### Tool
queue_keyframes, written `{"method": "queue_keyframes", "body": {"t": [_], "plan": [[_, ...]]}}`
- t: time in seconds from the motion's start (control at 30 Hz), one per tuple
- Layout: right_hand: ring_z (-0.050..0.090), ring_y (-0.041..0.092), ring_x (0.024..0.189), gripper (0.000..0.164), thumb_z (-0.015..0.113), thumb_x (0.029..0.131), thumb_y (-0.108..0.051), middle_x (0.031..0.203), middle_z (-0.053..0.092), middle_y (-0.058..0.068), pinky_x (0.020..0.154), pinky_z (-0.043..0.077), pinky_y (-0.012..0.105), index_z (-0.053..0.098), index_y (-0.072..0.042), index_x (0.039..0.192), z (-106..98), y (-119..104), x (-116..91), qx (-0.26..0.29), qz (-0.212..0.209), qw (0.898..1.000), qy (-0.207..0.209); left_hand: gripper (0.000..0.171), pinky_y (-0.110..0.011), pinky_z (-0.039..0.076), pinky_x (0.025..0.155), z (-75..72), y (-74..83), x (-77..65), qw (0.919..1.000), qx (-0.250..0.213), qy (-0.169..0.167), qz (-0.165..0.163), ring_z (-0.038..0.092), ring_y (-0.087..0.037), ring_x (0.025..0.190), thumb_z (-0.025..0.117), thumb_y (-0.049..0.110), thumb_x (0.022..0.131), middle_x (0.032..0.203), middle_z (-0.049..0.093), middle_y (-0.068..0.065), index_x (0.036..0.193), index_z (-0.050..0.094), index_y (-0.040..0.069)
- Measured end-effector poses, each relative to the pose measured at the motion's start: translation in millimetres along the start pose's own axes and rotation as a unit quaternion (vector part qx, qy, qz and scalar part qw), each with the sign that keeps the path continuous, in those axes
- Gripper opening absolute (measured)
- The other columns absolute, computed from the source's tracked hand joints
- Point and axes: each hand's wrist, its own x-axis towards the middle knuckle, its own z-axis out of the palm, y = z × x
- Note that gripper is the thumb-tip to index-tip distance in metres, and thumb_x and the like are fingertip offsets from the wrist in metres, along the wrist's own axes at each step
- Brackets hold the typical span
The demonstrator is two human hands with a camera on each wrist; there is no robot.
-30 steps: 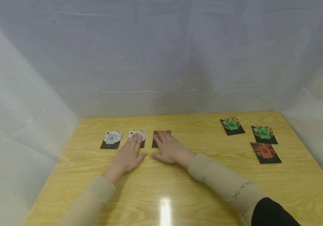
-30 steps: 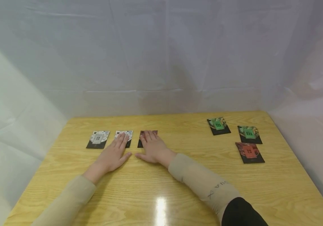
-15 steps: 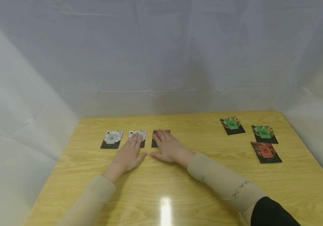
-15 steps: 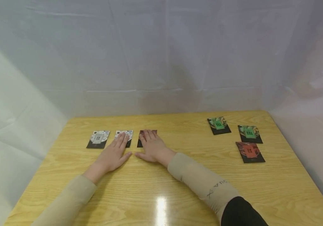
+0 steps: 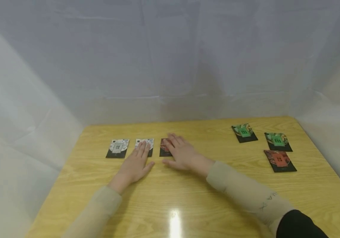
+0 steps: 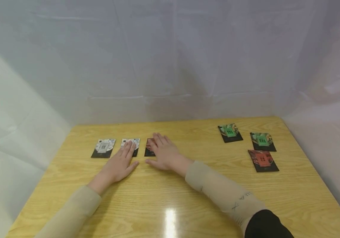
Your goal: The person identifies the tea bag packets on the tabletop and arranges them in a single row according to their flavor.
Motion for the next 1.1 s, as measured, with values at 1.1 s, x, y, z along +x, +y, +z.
{"method": "queue_keyframes", "body": {"t": [1.1], "plan": [[0.004,0.043,0.166,0.087,0.052,0.107,-0.057,0.179,0.000,0.021,0.135,0.004,0.061,0.015,-0.012,0.172,-31,79,-103,0.003,0.051,0.996,0.067,0.082,-0.055,0.016,0.136,-1.7,3.8,-0.5,0.9999,-0.012,-0.010,-0.005,0.009,-0.045,0.165,0.036,0.052,0.113,0.176,0.006,-0.027,0.168,0.012,-0.005]]}}
